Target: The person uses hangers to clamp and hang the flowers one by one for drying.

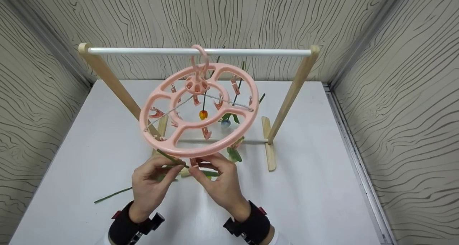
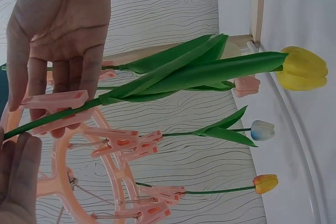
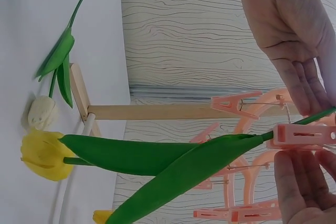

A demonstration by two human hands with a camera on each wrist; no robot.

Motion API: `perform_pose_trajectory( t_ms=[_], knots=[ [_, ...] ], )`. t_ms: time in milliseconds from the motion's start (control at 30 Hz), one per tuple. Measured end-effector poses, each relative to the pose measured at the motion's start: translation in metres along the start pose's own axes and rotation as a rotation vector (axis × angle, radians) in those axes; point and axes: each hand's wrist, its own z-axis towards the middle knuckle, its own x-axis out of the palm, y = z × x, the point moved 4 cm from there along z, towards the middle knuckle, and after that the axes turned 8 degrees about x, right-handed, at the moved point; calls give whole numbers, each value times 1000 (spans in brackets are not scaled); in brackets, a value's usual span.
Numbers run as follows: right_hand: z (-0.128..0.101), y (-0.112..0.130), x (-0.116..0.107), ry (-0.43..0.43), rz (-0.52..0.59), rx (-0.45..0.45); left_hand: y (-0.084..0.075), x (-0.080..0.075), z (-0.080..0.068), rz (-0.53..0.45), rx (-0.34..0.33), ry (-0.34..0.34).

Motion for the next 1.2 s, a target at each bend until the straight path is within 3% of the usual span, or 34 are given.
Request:
perform_pose_trajectory(
  t_ms=[233, 400, 633, 833, 1033, 1200],
  knots=[
    [1, 0, -1, -14, -9, -17, 1, 0, -1, 2, 16, 7],
    [2, -1, -3, -35, -15, -39, 2, -2, -3, 5, -10, 13],
    [0, -9, -8, -72, -46, -36, 12, -13, -15, 33, -30, 27],
    [-8, -20, -17, -137, -119, -14, 26, -39, -32, 167, -128, 44],
    [-24, -36, -26, -205, -198, 11, 55, -73, -56, 319, -272, 129],
    [-45, -56, -31, -244, -298, 91, 84, -109, -83, 630, -407, 267]
  ],
)
